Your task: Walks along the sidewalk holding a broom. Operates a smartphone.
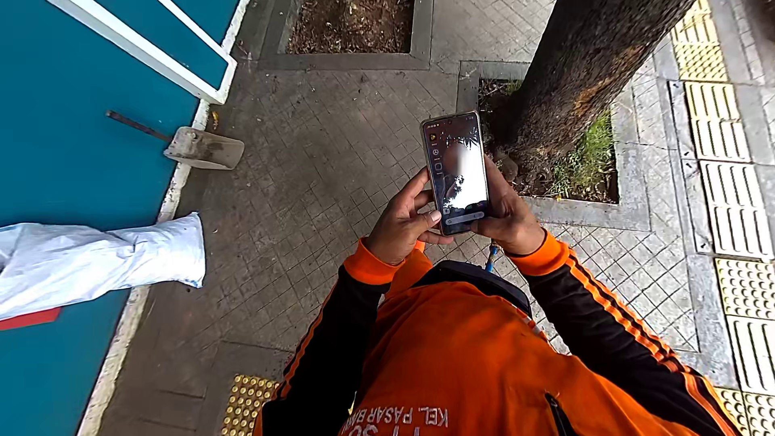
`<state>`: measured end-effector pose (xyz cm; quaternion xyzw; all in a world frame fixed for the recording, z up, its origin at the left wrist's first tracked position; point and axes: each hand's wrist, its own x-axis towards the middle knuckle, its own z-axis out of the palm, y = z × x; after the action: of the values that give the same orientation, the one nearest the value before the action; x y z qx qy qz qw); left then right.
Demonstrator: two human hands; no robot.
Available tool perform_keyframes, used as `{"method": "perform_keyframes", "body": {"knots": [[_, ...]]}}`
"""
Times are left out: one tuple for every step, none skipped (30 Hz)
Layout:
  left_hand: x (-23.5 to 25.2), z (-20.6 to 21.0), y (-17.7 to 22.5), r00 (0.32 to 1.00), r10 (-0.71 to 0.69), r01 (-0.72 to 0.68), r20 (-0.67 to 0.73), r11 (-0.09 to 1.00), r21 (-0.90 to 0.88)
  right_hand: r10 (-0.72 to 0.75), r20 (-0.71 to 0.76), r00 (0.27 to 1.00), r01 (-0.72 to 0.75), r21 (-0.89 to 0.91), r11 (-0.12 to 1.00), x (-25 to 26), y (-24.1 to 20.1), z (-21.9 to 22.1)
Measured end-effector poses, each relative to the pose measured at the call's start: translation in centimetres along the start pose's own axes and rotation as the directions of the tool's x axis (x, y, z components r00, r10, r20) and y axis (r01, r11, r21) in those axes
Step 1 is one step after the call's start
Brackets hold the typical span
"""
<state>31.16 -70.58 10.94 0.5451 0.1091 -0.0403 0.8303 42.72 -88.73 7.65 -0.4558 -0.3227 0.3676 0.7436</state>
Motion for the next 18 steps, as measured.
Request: {"method": "perform_keyframes", "body": {"knots": [[-0.01, 0.02, -0.01, 1.000, -0.001, 0.001, -0.005, 1.000, 0.001, 0.002, -0.003, 1.000, -0.002, -0.006, 1.000, -0.01, 0.02, -0.02], [-0.01, 0.04, 0.00, 1.000, -0.001, 0.001, -0.009, 1.000, 0.002, 0.005, -0.008, 1.000, -0.005, -0.015, 1.000, -0.01, 0.04, -0.04], [-0.02, 0.04, -0.02, 1.000, 0.000, 0.000, -0.013, 1.000, 0.002, 0.004, -0.019, 1.000, -0.004, -0.026, 1.000, -0.02, 0.09, -0.05], [-0.02, 0.03, -0.06, 1.000, 0.003, -0.003, -0.012, 1.000, 0.003, 0.002, -0.027, 1.000, -0.003, -0.037, 0.999, -0.04, 0.16, -0.08], [-0.01, 0.00, -0.12, 1.000, 0.009, -0.009, -0.011, 1.000, 0.003, -0.001, -0.029, 1.000, 0.000, -0.049, 0.999, -0.04, 0.22, -0.13], [-0.01, -0.01, -0.16, 1.000, 0.014, -0.014, -0.012, 1.000, 0.002, -0.001, -0.040, 0.999, -0.002, -0.065, 0.998, -0.02, 0.25, -0.12], [-0.02, 0.00, -0.16, 1.000, 0.017, -0.017, -0.013, 1.000, 0.003, 0.001, -0.053, 0.999, -0.005, -0.073, 0.997, 0.03, 0.23, -0.05], [-0.02, 0.01, -0.18, 1.000, 0.021, -0.021, -0.015, 1.000, 0.004, 0.001, -0.058, 0.998, -0.005, -0.075, 0.997, 0.09, 0.21, 0.01], [-0.02, -0.01, -0.22, 1.000, 0.024, -0.024, -0.018, 1.000, 0.006, 0.001, -0.060, 0.998, -0.006, -0.073, 0.997, 0.14, 0.19, 0.06], [-0.02, -0.01, -0.26, 0.999, 0.025, -0.025, -0.022, 1.000, 0.009, -0.001, -0.065, 0.998, -0.004, -0.074, 0.997, 0.18, 0.19, 0.13], [-0.01, -0.03, -0.29, 0.999, 0.024, -0.024, -0.026, 1.000, 0.010, -0.006, -0.067, 0.998, 0.000, -0.078, 0.997, 0.24, 0.22, 0.13], [0.01, -0.07, -0.33, 0.999, 0.020, -0.020, -0.028, 1.000, 0.008, -0.017, -0.065, 0.998, 0.011, -0.085, 0.996, 0.30, 0.28, 0.06], [0.04, -0.09, -0.35, 0.999, 0.016, -0.016, -0.034, 1.000, 0.006, -0.033, -0.068, 0.997, 0.026, -0.100, 0.995, 0.40, 0.41, -0.04], [0.03, -0.09, -0.35, 0.999, 0.009, -0.009, -0.043, 1.000, 0.008, -0.049, -0.073, 0.996, 0.040, -0.112, 0.993, 0.47, 0.58, -0.15], [0.01, -0.12, -0.40, 0.999, 0.005, -0.004, -0.048, 1.000, 0.008, -0.057, -0.083, 0.995, 0.047, -0.118, 0.992, 0.48, 0.76, -0.21], [0.00, -0.13, -0.45, 0.999, 0.003, -0.003, -0.049, 1.000, 0.005, -0.059, -0.099, 0.993, 0.046, -0.129, 0.991, 0.46, 0.88, -0.21], [0.04, -0.12, -0.47, 0.999, 0.002, -0.002, -0.052, 1.000, 0.002, -0.053, -0.130, 0.990, 0.034, -0.145, 0.989, 0.43, 0.98, -0.13], [0.09, -0.10, -0.51, 0.998, 0.003, -0.002, -0.055, 1.000, 0.003, -0.044, -0.162, 0.986, 0.018, -0.160, 0.987, 0.42, 1.01, 0.07]]}}
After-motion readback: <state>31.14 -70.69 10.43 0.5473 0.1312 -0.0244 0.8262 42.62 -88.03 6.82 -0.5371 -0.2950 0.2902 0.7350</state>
